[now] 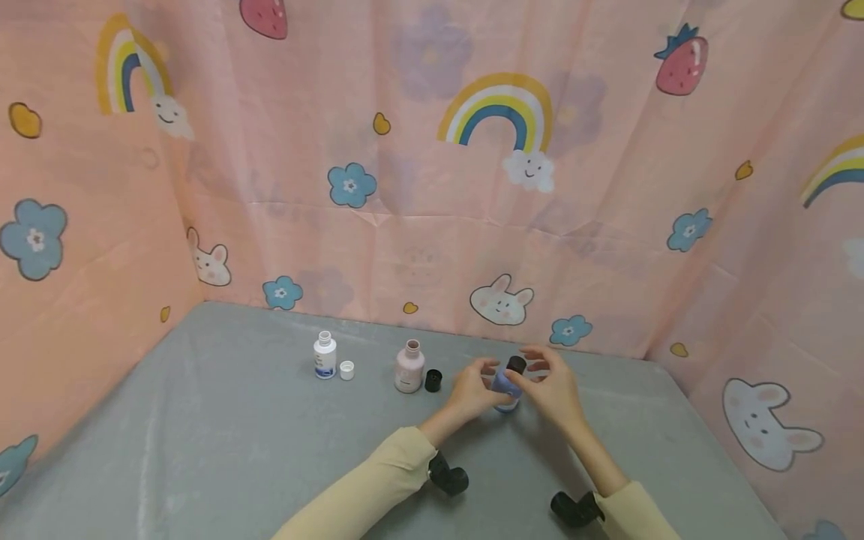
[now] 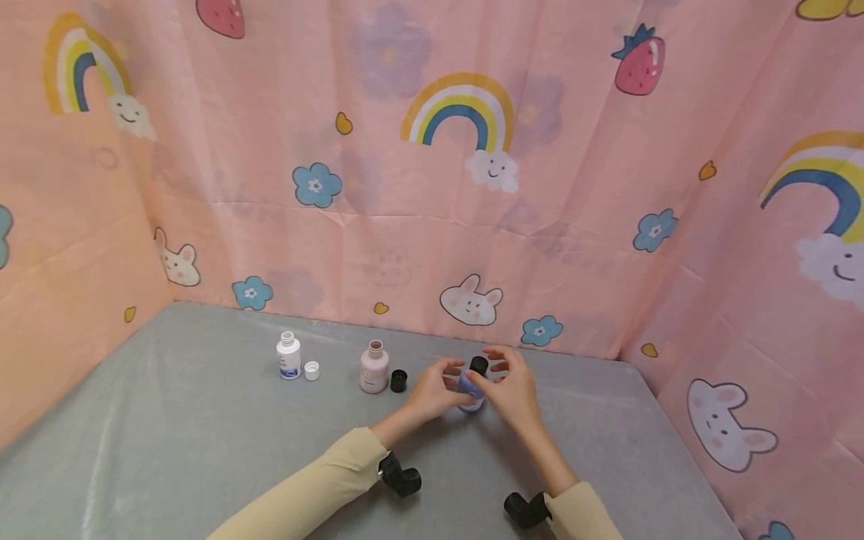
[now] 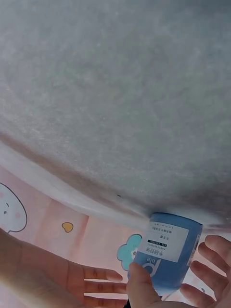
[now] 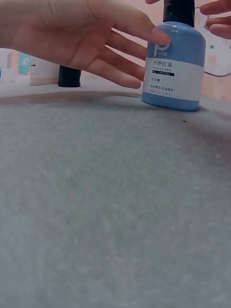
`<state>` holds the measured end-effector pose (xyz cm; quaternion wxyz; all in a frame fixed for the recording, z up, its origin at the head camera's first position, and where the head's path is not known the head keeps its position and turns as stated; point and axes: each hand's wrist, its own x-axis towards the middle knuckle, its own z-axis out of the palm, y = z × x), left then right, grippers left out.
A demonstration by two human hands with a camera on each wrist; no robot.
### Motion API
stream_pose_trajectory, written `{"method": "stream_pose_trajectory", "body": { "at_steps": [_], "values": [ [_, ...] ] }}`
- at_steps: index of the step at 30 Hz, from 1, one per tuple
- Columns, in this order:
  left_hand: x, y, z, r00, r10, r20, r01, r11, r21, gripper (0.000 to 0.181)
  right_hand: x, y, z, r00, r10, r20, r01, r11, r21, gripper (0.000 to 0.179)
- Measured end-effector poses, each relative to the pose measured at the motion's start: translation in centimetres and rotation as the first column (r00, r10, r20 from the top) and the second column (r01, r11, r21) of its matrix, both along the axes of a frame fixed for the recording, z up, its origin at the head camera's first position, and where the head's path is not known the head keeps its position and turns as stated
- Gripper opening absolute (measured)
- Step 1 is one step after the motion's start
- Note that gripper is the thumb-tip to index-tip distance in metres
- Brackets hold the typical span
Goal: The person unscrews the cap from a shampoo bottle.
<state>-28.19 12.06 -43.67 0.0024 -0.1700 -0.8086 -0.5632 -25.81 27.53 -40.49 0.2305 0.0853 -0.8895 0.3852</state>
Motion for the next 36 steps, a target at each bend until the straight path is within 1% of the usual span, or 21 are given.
{"method": "stream_pose_trajectory", "body": {
  "at_steps": [6,11,18,23,25,30,36],
  "values": [
    [-0.4,0.5,-0.3,1.0,-0.002,0.014,0.002,0.999,0.039,0.06,-0.2,0.0,0.0,0.999,0.004,0.042,-0.003,1.0,-0.03,0.048],
    [-0.4,0.7,-0.5,1.0,0.015,0.013,-0.015,0.998,0.054,0.057,-0.4,0.1,-0.2,0.998,0.005,0.067,-0.003,0.999,-0.037,0.047],
    [-0.2,1.0,-0.9,0.999,0.033,-0.008,-0.032,0.997,0.073,0.056,-0.4,0.0,-0.1,0.996,0.011,0.084,-0.007,0.999,-0.05,0.046],
    [0.0,1.2,-1.2,0.999,0.047,-0.02,-0.045,0.996,0.077,0.056,-0.3,0.0,0.0,0.996,0.002,0.089,0.002,0.999,-0.045,0.045],
    [0.0,1.3,-1.3,0.998,0.05,-0.036,-0.047,0.996,0.082,0.056,-0.3,-0.1,0.0,0.996,0.0,0.088,0.004,0.999,-0.047,0.044],
    [0.1,1.1,-1.5,0.996,0.057,-0.069,-0.051,0.995,0.087,0.055,-0.5,-0.2,-0.1,0.996,0.017,0.087,-0.012,0.998,-0.054,0.043],
    [0.2,0.9,-1.6,0.996,0.056,-0.073,-0.05,0.996,0.077,0.055,-0.6,-0.2,-0.1,0.995,0.031,0.092,-0.026,0.998,-0.058,0.041]
  ]
}}
